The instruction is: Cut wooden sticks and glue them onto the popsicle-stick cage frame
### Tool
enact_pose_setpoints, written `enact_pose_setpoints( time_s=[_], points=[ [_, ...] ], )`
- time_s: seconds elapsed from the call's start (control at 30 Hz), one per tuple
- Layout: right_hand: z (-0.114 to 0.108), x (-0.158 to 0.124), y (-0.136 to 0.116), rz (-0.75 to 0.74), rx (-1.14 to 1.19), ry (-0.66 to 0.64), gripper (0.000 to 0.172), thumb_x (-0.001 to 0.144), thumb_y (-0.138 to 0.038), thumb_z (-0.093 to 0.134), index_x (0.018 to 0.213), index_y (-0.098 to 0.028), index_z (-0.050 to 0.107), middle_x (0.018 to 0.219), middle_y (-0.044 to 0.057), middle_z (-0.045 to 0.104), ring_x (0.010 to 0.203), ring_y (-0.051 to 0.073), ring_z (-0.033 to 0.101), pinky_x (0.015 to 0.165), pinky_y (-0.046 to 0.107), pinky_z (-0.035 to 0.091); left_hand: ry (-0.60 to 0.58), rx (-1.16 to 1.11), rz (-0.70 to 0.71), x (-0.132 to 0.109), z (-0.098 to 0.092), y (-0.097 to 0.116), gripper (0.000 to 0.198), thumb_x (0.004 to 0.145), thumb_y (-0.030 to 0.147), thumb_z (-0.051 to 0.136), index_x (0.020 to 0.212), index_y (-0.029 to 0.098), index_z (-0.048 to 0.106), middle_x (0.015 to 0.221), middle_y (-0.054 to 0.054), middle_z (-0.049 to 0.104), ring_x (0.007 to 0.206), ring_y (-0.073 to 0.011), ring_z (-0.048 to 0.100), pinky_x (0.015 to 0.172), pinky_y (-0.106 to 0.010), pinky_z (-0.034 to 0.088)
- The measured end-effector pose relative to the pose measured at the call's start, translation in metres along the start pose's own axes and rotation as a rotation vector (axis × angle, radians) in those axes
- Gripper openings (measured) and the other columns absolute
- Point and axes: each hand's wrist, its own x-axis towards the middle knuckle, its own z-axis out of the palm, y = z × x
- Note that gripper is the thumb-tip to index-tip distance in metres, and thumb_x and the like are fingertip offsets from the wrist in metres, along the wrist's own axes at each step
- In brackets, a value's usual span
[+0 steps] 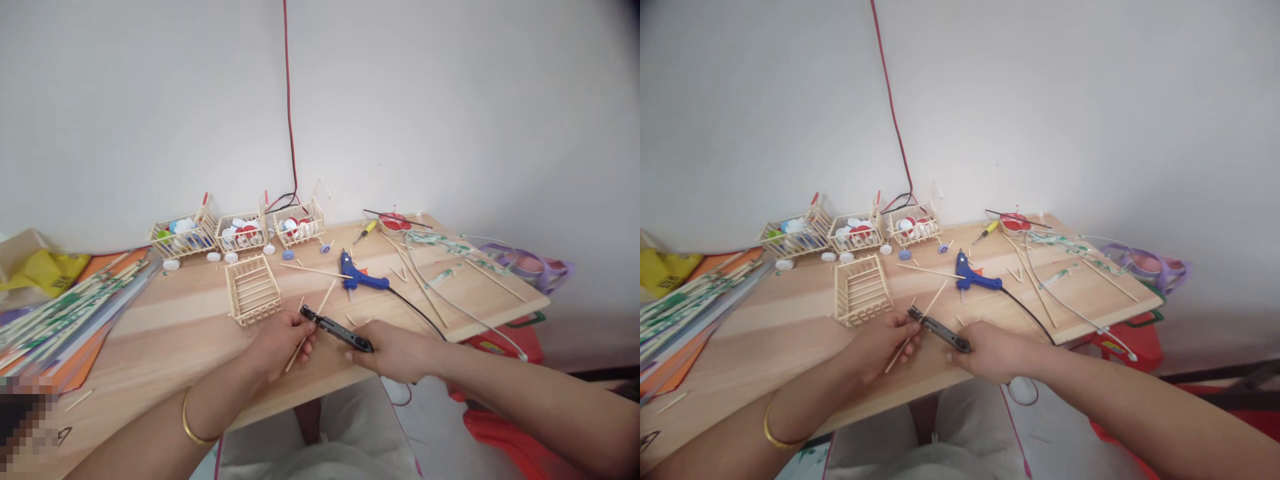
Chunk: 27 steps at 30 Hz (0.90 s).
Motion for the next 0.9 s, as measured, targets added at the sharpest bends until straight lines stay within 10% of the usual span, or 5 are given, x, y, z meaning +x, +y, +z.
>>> enact_pose_setpoints(
  time_s=[0.4, 0.7, 0.9],
  points=[
    [-0.032, 0.0, 0.011, -0.078, -0.031, -0.167, 0.041, 0.084, -0.056, 0.049, 0.081, -0.016, 0.057, 0.063, -0.001, 0.052, 0.058, 0.013, 0.049, 0.053, 0.022, 0.035, 0.031, 0.153, -0.048, -0.007, 0.0, 0.008, 0.029, 0.077, 0.042, 0.061, 0.066, 0.017, 0.05, 0.042, 0.009, 0.042, 0.034, -0.0041, 0.029, 0.037, -0.018, 0.017],
    [-0.011, 0.016, 0.019, -0.055, -0.399, 0.528, 0.06, 0.081, -0.056, 0.056, 0.126, -0.016, 0.052, 0.114, 0.015, 0.063, 0.104, 0.032, 0.058, 0.087, 0.041, 0.042, -0.063, 0.414, 0.239, -0.018, 0.002, 0.005, 0.031, 0.087, 0.041, 0.047, 0.09, 0.015, 0.064, 0.058, 0.005, 0.045, 0.052, -0.0089, 0.036, 0.052, -0.022, 0.027],
    [0.016, 0.04, 0.008, -0.083, -0.48, 0.733, 0.08, 0.073, -0.069, 0.056, 0.132, -0.016, 0.049, 0.123, 0.02, 0.056, 0.114, 0.037, 0.048, 0.098, 0.054, 0.031, -0.096, 0.669, 0.462, -0.015, -0.002, 0.007, 0.023, 0.089, 0.029, 0.046, 0.087, 0.016, 0.064, 0.085, -0.002, 0.065, 0.081, -0.0168, 0.055, 0.074, -0.026, 0.038]
  ],
)
